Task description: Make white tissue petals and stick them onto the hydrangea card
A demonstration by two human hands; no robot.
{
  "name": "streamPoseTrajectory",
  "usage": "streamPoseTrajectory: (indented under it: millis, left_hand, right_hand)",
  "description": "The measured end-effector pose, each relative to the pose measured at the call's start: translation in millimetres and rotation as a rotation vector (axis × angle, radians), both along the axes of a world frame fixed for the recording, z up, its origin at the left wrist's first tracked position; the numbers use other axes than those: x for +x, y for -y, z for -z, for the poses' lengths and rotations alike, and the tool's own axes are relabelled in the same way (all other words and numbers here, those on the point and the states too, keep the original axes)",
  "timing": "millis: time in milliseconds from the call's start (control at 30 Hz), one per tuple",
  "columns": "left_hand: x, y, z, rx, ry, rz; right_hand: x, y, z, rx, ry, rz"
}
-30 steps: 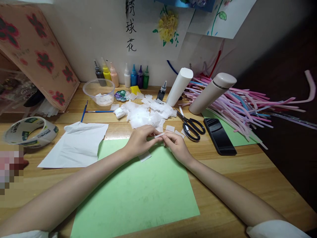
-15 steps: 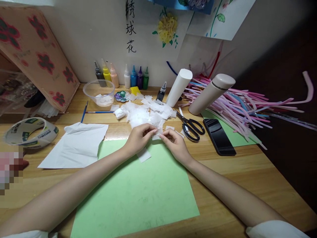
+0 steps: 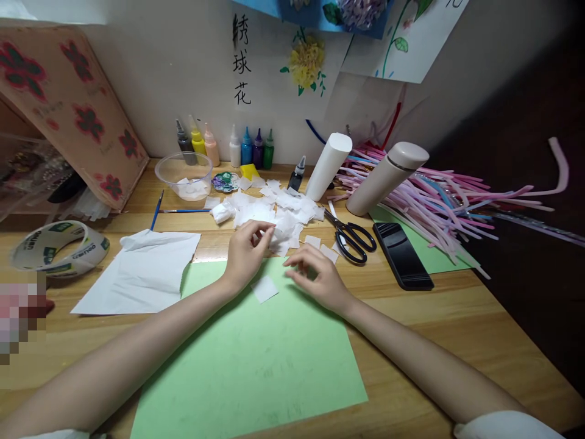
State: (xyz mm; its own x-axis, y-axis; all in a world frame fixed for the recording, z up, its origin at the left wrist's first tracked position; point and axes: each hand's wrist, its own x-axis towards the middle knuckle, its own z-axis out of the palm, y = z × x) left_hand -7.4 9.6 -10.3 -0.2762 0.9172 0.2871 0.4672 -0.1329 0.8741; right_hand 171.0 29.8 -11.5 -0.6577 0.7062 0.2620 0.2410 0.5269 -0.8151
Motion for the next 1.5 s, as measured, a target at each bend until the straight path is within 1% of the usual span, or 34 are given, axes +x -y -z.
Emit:
streamPoseTrajectory:
  millis: [67,100,167,233,300,333,400,467,500,533,600,633,700,767,833,967,1133,1300,1400,1500]
  left_hand:
    - [-1.8,-0.8,-0.6,0.034,-0.05,-0.083]
    - [-2.5,-1.1,-0.8,0.045,-0.06,-0.113]
    - [-3.2,-1.3,-0.9,0.067,-0.065,-0.156]
    - [-3.5,-1.0,-1.0,0.085,-0.056,-0.161]
    - [-3.4,-0.1,-1.5,0.08,-0.025,-0.082]
    - [-3.3,0.6,-2.3,0.068,-0.011,-0.007]
    - [-2.6,2.2,-4.7,0.05,-0.01,0.179]
    - [-1.4,4.0,-7.8,0.046,-0.046,0.346]
    - [-0.6,4.8,-9.1,0.044,-0.069,0.396]
    - [0.2,5.4,-10.1,0.04,-0.089,0.418]
    - [1.6,5.9,-10.6,0.023,-0.105,0.405]
    - [2.0,5.8,-10.1,0.01,-0.093,0.392]
    - [2.4,5.1,-8.1,-0.032,-0.022,0.399]
    - [2.4,4.3,-6.0,-0.084,0.06,0.456]
    - [2.3,3.8,-4.8,-0.11,0.097,0.485]
    - [2.4,3.4,-5.2,-0.082,0.081,0.44]
    - [2.5,3.0,-6.5,-0.017,-0.049,0.405]
    - [4.5,6.4,-6.1,0.16,-0.262,0.277]
    - [5.7,8.3,-3.7,0.22,-0.357,0.282]
    - [6.4,8.3,-0.7,0.249,-0.405,0.259]
  right_hand:
    - [-0.6,4.4,-1.7,0.162,0.099,-0.192]
    - [-1.3,6.4,-1.8,0.236,0.145,-0.251]
    - [-2.9,9.1,-1.2,0.345,0.217,-0.278]
    - [-4.2,10.1,-0.7,0.378,0.257,-0.243]
    - [-4.4,9.1,-0.8,0.342,0.239,-0.182]
    - [-4.1,7.9,-1.1,0.298,0.208,-0.14]
    - [-3.0,4.2,-1.1,0.158,0.12,-0.039]
    - [-1.8,-0.4,-0.3,-0.02,0.019,0.043]
    - [-1.3,-2.6,0.4,-0.105,-0.032,0.065]
    - [-0.9,-4.5,1.1,-0.179,-0.081,0.07]
    - [-0.3,-6.9,2.1,-0.274,-0.149,0.047]
    - [0.0,-7.3,2.3,-0.293,-0.162,0.029]
    - [0.7,-7.3,2.0,-0.293,-0.154,0.002]
    - [1.5,-6.9,1.5,-0.276,-0.136,-0.007]
    - [2.1,-7.0,1.5,-0.262,-0.131,-0.009]
    - [2.1,-7.8,2.9,-0.259,-0.126,0.015]
    - [0.6,-7.1,2.2,-0.278,-0.126,0.039]
    - [-0.4,-7.8,1.6,-0.319,-0.145,0.08]
    - [-0.2,-8.9,3.0,-0.318,-0.149,0.121]
    - [0.0,-9.5,4.4,-0.322,-0.151,0.127]
